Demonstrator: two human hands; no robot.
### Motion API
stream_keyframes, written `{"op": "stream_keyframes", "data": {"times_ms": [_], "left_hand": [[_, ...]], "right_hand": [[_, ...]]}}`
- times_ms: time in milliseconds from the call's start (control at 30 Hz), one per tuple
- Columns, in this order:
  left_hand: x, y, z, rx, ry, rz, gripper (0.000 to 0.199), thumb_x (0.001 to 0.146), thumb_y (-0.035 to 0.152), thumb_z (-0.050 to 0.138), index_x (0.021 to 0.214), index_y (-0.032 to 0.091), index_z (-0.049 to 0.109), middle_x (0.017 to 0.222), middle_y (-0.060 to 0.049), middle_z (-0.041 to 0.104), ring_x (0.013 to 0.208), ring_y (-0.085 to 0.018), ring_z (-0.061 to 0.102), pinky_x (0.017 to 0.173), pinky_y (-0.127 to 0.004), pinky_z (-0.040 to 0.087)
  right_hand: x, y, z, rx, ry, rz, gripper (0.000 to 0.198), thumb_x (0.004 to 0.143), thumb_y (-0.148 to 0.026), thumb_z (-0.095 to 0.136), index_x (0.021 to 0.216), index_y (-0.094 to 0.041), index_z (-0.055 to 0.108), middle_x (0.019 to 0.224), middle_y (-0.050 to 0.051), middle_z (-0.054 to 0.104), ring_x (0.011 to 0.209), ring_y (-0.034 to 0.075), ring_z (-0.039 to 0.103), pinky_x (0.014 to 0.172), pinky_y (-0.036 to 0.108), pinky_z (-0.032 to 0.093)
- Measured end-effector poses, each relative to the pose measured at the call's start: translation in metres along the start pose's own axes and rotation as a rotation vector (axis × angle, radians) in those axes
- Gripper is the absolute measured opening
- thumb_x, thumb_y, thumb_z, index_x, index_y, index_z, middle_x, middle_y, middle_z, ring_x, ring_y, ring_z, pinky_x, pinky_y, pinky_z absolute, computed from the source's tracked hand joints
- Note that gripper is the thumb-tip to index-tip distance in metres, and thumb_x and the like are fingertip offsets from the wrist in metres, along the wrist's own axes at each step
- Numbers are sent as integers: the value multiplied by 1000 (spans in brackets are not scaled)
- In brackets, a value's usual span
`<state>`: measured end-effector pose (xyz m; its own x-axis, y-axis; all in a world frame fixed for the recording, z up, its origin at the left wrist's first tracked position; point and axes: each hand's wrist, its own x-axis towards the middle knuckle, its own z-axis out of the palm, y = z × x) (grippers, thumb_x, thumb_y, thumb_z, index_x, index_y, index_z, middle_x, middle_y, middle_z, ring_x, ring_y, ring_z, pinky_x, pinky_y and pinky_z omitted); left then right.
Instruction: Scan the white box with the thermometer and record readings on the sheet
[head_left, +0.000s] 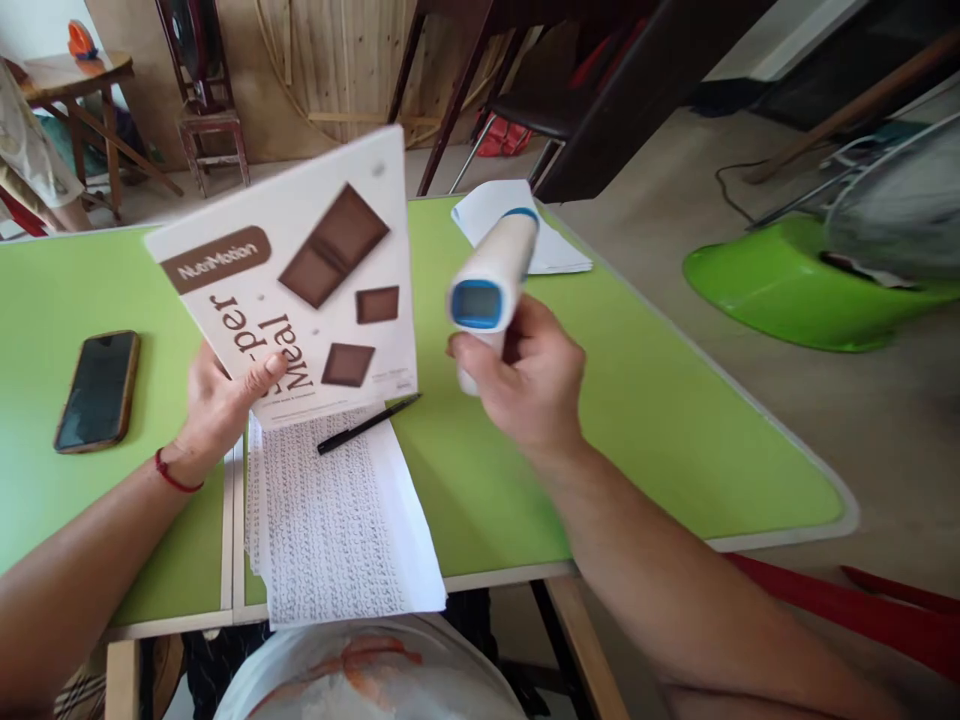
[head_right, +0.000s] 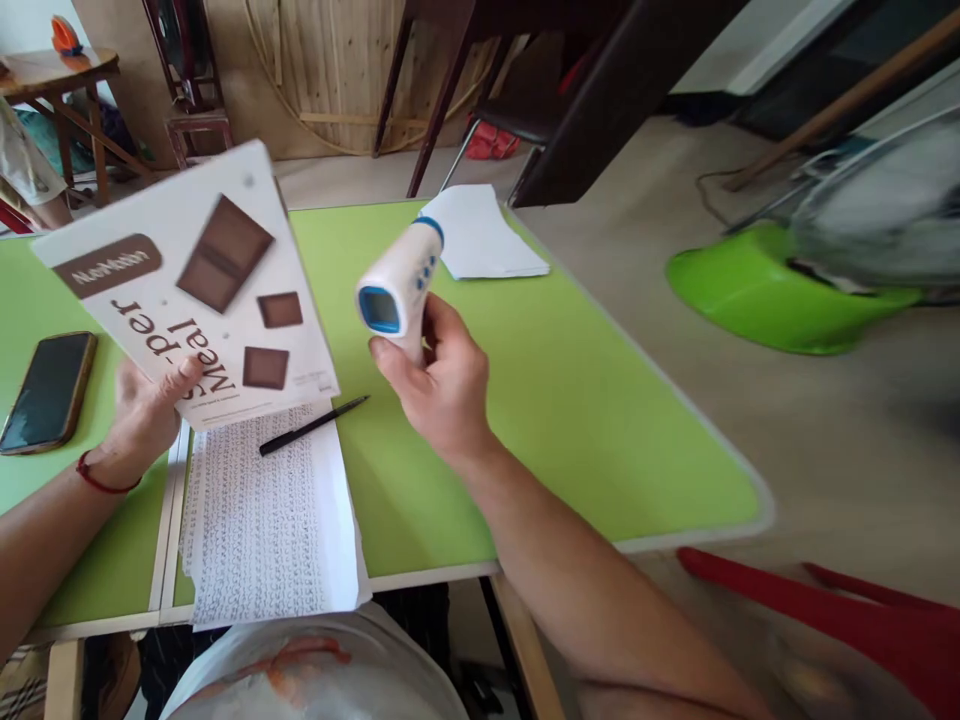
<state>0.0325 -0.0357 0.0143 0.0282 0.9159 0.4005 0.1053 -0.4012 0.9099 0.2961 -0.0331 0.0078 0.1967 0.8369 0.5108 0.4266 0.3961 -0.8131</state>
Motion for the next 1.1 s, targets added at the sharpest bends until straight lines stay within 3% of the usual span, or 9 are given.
{"op": "stream_keyframes", "data": {"times_ms": [67,133,233,333,433,700,867,1100], "left_hand": [[-4,-2,3,-42,-46,-97,45,76,46,74,107,16,61,102,-10,66,91,-28,65,70,-39,58],[-6,-4,5,-63,-59,-153,49,73,44,77,109,16,59,105,-12,65,94,-30,64,68,-38,58],[-6,-7,5,-58,-37,-188,51,70,43,79,107,15,59,106,-13,65,95,-30,63,67,-38,58],[-6,-6,4,-9,-53,-204,52,69,44,79,106,15,57,100,-12,66,88,-28,65,64,-38,57],[-6,-3,4,32,-66,-208,54,67,45,80,105,16,54,100,-12,65,85,-28,64,60,-37,56],[-4,3,6,93,-113,-91,49,71,47,76,104,17,54,97,-10,65,89,-29,63,66,-40,56],[-6,-2,3,171,-87,-71,54,69,49,78,105,17,53,99,-11,64,89,-30,63,64,-40,55],[-7,-1,4,169,-128,-76,59,67,47,78,110,17,51,98,-11,64,83,-29,63,58,-38,53]], "right_hand": [[-7,-16,-1,311,-13,72,22,74,-35,63,93,-23,60,73,2,58,61,17,55,56,35,51],[-15,-30,-1,587,-162,184,29,73,-42,63,96,-24,59,68,-1,55,55,14,52,50,31,49],[-28,-44,1,776,-406,277,32,71,-44,67,94,-23,59,64,-3,54,50,12,51,44,28,46],[-36,-48,5,818,-544,299,28,72,-37,70,93,-23,59,63,-3,55,52,11,52,46,27,46],[-41,-48,11,833,-578,318,26,76,-36,67,96,-23,58,65,-3,55,53,11,51,48,27,46],[-50,-45,26,826,-585,306,27,80,-40,63,99,-23,56,66,-2,56,57,12,51,51,30,47],[-51,-45,28,847,-576,272,26,81,-38,64,100,-23,55,67,-3,56,56,11,53,50,29,47],[-50,-46,27,870,-620,336,33,79,-40,66,103,-21,54,69,-3,57,54,12,58,47,29,50]]}}
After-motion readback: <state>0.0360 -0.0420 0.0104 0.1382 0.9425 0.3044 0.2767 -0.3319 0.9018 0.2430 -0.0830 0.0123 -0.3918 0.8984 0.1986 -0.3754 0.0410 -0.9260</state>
